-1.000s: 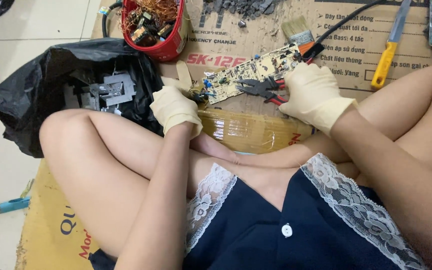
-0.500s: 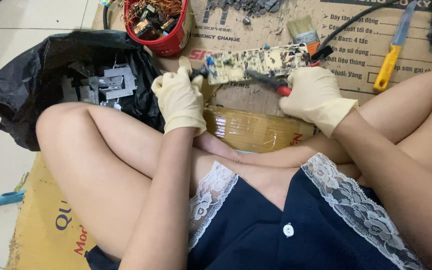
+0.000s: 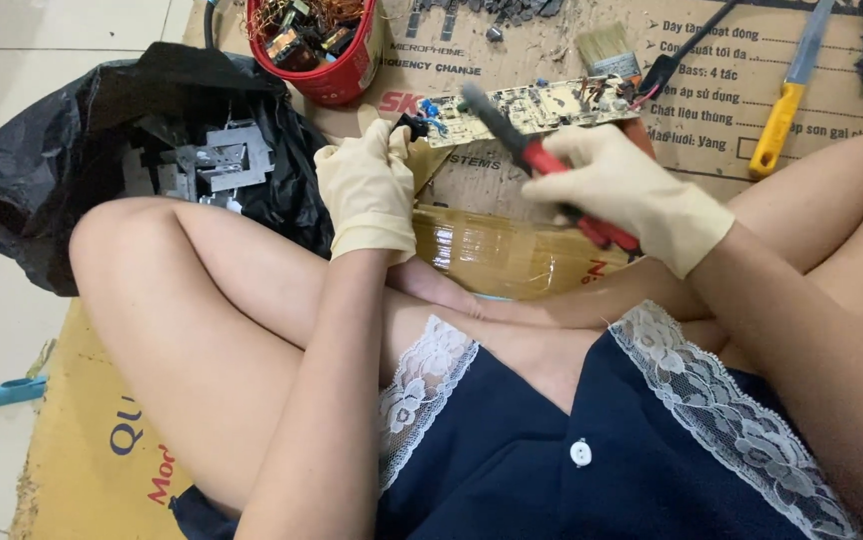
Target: The person sits on the floor and dismantles electronic components, sorting copper wire and metal parts into a red bucket and a black bag. They use pliers to strip wires and remove components from a circuit board, placing the separated materials into the containers.
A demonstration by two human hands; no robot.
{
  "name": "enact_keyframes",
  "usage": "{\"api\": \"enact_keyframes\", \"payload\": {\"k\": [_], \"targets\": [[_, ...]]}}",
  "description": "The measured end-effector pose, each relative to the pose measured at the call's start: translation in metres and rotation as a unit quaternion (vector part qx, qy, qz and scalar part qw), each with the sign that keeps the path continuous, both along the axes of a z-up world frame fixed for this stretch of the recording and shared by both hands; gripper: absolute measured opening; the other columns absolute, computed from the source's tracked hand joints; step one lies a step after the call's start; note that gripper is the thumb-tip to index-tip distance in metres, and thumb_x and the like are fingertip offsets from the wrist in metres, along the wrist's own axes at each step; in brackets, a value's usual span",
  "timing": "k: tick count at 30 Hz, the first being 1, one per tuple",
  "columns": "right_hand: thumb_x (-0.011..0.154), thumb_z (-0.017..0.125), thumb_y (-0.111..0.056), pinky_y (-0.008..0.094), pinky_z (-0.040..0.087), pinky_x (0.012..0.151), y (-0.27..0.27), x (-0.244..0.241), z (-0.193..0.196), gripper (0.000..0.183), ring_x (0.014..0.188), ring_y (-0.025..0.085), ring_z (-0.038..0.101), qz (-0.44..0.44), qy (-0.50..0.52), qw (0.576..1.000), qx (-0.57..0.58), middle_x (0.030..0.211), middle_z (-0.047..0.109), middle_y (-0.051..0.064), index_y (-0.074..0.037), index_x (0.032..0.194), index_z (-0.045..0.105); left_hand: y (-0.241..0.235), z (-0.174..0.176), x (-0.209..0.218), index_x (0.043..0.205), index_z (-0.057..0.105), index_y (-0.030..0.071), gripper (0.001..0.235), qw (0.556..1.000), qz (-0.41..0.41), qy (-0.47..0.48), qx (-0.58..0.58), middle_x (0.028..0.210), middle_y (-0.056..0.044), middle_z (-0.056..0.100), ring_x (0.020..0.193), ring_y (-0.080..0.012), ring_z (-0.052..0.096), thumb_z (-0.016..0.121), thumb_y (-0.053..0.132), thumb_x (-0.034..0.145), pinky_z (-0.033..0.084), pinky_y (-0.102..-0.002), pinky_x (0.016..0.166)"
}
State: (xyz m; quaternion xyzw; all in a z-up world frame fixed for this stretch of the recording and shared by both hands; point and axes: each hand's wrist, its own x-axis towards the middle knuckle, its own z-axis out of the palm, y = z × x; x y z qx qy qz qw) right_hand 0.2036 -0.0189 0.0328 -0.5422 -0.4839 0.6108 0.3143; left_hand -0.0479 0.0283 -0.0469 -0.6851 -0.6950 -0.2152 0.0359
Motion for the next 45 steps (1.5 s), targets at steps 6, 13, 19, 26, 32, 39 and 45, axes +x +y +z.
{"api": "enact_keyframes", "payload": {"k": [6,13,19,26,32,39,45], "targets": [[0.063,0.071,-0.019,0.034,0.042,0.057,-0.013,0.0,0.003,0.008,0.054,0.017,0.052,0.043,-0.337,0.94,0.035,0.053,0.046,0.002,-0.012,0.063,0.069,-0.003,-0.001,0.001,0.087,0.056,0.026,0.03,1.0,-0.014,0.02,0.005,0.07,-0.011,0.068,0.08,-0.0285,0.07,0.047,0.05,0.103,0.041,-0.038,0.09],[0.065,0.072,-0.021,0.038,0.046,0.059,-0.019,-0.003,0.016,0.011,0.06,0.022,0.06,0.056,-0.382,0.92,0.065,0.056,0.057,0.008,-0.012,0.07,0.074,-0.003,-0.009,-0.001,0.09,0.055,0.03,0.025,0.999,-0.053,0.009,-0.004,0.069,-0.003,0.066,0.083,-0.0229,0.069,0.047,0.051,0.101,0.04,-0.038,0.092],[0.068,0.073,-0.032,0.044,0.052,0.072,-0.01,0.002,-0.014,0.019,0.085,0.03,0.065,0.077,-0.451,0.863,0.215,0.07,0.051,0.006,-0.015,0.069,0.064,-0.002,-0.015,-0.001,0.093,0.056,0.032,0.023,0.996,-0.083,0.018,-0.018,0.07,-0.001,0.062,0.086,-0.0211,0.067,0.049,0.053,0.098,0.04,-0.037,0.094],[0.067,0.075,-0.036,0.043,0.05,0.066,0.003,0.007,-0.035,0.022,0.077,0.031,0.064,0.121,-0.563,0.653,0.492,0.061,0.058,0.007,-0.017,0.069,0.065,0.003,-0.022,-0.002,0.098,0.057,0.03,0.024,0.995,-0.098,0.011,-0.017,0.072,-0.003,0.064,0.088,-0.023,0.069,0.046,0.051,0.1,0.041,-0.038,0.092],[0.065,0.075,-0.034,0.043,0.052,0.062,-0.004,0.005,-0.053,0.023,0.072,0.031,0.065,0.118,-0.535,0.687,0.476,0.062,0.059,0.006,-0.016,0.069,0.062,-0.018,0.017,0.008,0.098,0.061,0.025,0.027,0.992,-0.114,-0.051,-0.013,0.074,-0.014,0.067,0.088,-0.0319,0.069,0.046,0.046,0.103,0.044,-0.04,0.092],[0.069,0.085,-0.025,0.041,0.053,0.075,-0.017,0.001,-0.021,0.043,0.09,0.036,0.065,-0.046,-0.41,0.772,0.484,0.083,0.054,0.013,-0.007,0.094,0.056,-0.015,0.013,0.016,0.101,0.062,0.02,0.031,0.992,-0.103,-0.072,-0.007,0.076,-0.017,0.068,0.089,-0.0379,0.069,0.049,0.048,0.102,0.045,-0.042,0.094],[0.093,0.06,-0.057,0.05,0.053,0.069,-0.025,0.004,-0.023,0.05,0.081,0.039,0.072,0.049,-0.679,0.649,0.34,0.087,0.059,0.01,-0.008,0.105,0.058,-0.015,0.006,0.019,0.096,0.064,0.034,0.031,0.994,-0.059,-0.08,-0.045,0.073,-0.012,0.07,0.089,-0.0366,0.07,0.051,0.062,0.095,0.043,-0.045,0.099]]}}
